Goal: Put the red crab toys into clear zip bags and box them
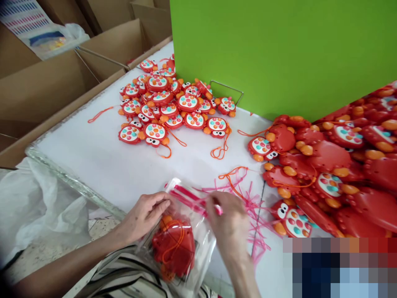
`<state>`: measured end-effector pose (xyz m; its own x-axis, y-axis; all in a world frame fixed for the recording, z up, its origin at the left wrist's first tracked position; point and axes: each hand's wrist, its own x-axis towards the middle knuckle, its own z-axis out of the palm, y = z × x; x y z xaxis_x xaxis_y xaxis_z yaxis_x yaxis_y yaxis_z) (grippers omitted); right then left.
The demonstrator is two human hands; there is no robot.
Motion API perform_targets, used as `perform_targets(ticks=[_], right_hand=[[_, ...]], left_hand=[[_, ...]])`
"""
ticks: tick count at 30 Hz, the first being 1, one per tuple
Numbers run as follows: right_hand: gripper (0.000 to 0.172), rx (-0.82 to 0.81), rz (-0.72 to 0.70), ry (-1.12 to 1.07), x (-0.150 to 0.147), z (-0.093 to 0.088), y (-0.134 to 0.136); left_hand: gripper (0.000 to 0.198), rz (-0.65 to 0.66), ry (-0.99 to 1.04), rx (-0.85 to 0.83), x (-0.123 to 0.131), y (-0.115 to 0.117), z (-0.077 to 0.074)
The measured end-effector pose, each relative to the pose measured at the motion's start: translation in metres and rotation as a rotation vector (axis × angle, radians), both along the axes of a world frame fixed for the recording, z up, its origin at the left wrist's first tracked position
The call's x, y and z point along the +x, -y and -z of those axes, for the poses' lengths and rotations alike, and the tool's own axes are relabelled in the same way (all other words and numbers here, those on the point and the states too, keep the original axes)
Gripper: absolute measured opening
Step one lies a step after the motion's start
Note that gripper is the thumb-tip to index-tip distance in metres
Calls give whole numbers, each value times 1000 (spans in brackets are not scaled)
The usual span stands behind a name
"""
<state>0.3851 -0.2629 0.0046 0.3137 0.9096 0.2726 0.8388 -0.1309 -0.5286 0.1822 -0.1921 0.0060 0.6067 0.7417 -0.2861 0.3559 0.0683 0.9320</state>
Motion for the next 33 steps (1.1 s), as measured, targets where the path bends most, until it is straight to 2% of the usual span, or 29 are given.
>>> perform_targets(ticks=[2,4,6,8,10,11,14,16,20,23,27,30,33], right_hand=[[24,-86,258,69,44,8,21],[28,-255,507,146,87,15,41],[29,-392,655,203,119,18,57],[29,-488,709,240,135,16,65],[32,-517,667,271,132,9,65],[36,-479,624,299,124,4,64],[41,-227,489,302,86,-10,55],[39,-163,392,61,58,-15,46],[34,-380,83,-628,18,-9,24],[31,-501,-23,-893,8,-1,13],[22,-453,-34,-966,12,6,13],[19,-410,-24,-919,16,9,20],[17,-449,-36,-828,13,10,25]], left_hand=[[25,-42,8,-24,-3,-3,2],[24,-65,-8,-15,-5,-6,4],[23,-77,-11,-23,-6,-8,4],[22,-91,10,-60,-6,-8,4],[19,-102,38,-108,-6,-7,4],[18,-105,51,-133,-6,-7,5],[14,-108,83,-189,-7,-5,6],[13,-110,101,-217,-8,-5,7],[14,-114,118,-242,-8,-4,9],[14,-110,153,-271,-7,-3,8],[13,-86,144,-227,-10,-5,8],[12,-74,90,-169,-15,-9,9],[15,-77,62,-89,-17,-11,11]])
